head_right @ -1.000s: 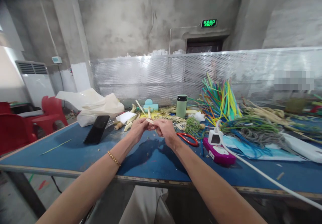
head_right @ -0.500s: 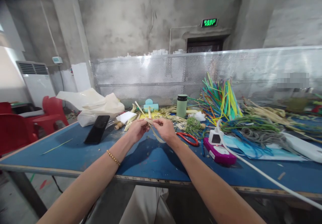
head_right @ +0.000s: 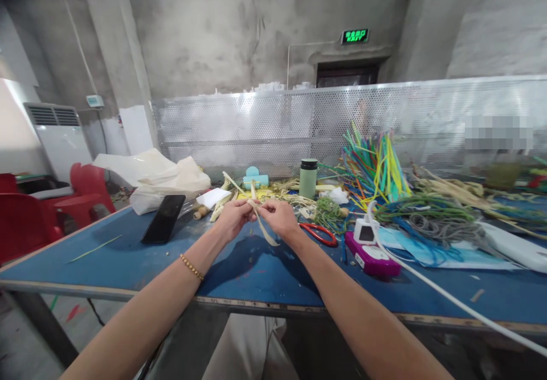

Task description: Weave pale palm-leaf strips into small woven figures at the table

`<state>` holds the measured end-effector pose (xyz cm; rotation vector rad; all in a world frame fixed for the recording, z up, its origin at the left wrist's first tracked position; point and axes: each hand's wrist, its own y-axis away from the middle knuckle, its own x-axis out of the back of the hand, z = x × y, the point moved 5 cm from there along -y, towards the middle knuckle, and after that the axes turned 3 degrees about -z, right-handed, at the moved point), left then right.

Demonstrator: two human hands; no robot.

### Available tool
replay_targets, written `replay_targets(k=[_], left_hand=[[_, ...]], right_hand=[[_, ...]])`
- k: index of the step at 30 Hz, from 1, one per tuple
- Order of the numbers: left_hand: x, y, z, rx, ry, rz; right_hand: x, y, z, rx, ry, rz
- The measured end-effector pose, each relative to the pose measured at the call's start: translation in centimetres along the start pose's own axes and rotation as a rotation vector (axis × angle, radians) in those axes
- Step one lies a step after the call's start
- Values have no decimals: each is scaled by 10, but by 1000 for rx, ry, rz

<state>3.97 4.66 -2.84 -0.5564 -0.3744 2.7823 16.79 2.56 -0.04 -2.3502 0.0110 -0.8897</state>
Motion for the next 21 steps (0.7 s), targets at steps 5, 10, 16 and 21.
replay_targets(k=[5, 10, 16, 21], left_hand=[[-3, 1, -1, 33, 49, -52], [-6, 2, -1, 77, 73, -88], [-8, 3, 0, 8, 37, -91], [-5, 2, -2, -10, 3, -82]], right_hand=[[1, 0, 2, 15, 29, 61], [-2, -2, 9, 1, 26, 14], [-1, -2, 10, 13, 37, 29], [-2, -2, 9, 11, 24, 4]])
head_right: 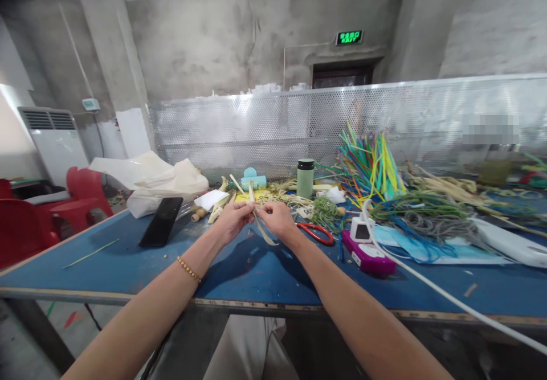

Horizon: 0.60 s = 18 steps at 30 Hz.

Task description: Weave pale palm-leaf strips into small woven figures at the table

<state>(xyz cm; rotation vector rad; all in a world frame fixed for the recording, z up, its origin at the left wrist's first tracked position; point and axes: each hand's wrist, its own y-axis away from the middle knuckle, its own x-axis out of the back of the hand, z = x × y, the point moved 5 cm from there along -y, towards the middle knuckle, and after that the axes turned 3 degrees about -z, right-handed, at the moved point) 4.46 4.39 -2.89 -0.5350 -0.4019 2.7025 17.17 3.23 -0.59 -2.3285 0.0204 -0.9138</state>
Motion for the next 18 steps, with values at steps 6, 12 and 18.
replay_targets(k=[6, 12, 18], left_hand=[[3, -1, 0, -7, -26, 18], [10, -2, 0, 9, -22, 104], [14, -2, 4, -39, 16, 168]], right_hand=[[-2, -1, 2, 16, 68, -13], [9, 5, -13, 128, 254, 152], [-5, 8, -17, 179, 288, -29]])
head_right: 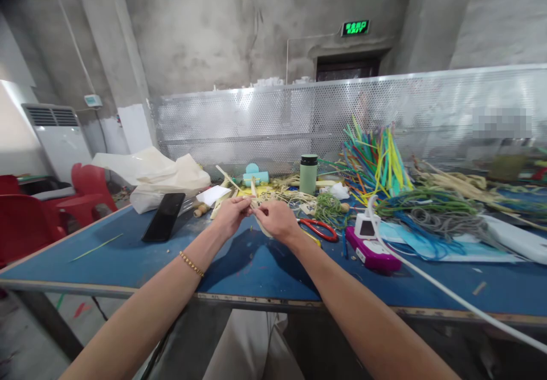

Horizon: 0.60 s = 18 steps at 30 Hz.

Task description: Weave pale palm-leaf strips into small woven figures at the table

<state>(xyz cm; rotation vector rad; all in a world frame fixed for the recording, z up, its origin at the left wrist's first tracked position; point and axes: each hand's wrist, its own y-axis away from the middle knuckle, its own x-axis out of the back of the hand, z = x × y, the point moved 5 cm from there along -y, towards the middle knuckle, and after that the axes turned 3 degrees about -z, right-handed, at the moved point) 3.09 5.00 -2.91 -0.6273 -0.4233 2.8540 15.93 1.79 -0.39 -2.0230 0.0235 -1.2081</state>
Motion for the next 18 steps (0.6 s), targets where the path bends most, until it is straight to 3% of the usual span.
replay_targets(k=[4, 18], left_hand=[[2, 0, 1, 15, 11, 23], [6, 0, 4, 5, -147, 92]], right_hand=[[-8, 0, 4, -23, -40, -39], [-4, -2, 5, -95, -194, -73]])
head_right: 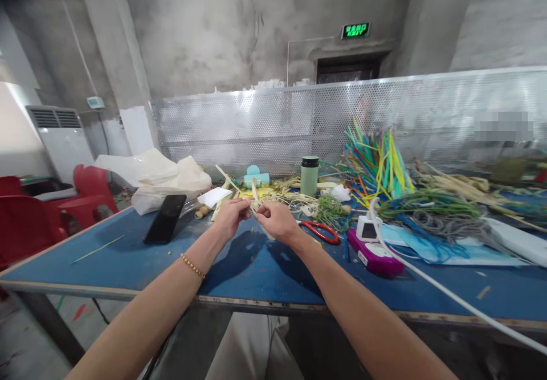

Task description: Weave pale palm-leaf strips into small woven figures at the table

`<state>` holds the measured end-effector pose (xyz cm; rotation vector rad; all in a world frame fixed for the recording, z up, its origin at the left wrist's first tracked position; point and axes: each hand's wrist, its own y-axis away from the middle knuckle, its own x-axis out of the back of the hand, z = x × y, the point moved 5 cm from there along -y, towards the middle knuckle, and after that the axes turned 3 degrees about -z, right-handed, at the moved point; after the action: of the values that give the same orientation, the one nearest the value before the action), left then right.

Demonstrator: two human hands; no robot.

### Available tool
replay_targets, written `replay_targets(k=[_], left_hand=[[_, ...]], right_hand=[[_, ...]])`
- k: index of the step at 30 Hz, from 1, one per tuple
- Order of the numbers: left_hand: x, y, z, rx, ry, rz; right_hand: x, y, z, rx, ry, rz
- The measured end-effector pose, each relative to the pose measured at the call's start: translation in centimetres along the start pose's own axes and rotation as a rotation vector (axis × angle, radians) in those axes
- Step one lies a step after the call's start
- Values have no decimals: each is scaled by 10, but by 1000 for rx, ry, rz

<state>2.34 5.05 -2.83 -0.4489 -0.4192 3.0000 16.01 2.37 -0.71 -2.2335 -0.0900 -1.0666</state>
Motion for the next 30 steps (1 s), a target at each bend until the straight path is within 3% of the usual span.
replay_targets(k=[6, 12, 15, 18, 25, 30], left_hand=[[4, 0, 0, 18, 15, 53], [4, 1, -1, 19, 12, 58], [1, 2, -2, 28, 29, 20], [-3, 3, -2, 41, 40, -25], [-2, 1, -4, 35, 30, -22], [2, -1, -6, 43, 25, 27]], right_hand=[[2, 2, -3, -4, 25, -10], [-7, 2, 5, -201, -347, -74], [-13, 1, 6, -230, -415, -120], [-15, 0, 5, -144, -314, -132], [-8, 1, 4, -8, 177, -40], [-6, 4, -2, -19, 261, -59]])
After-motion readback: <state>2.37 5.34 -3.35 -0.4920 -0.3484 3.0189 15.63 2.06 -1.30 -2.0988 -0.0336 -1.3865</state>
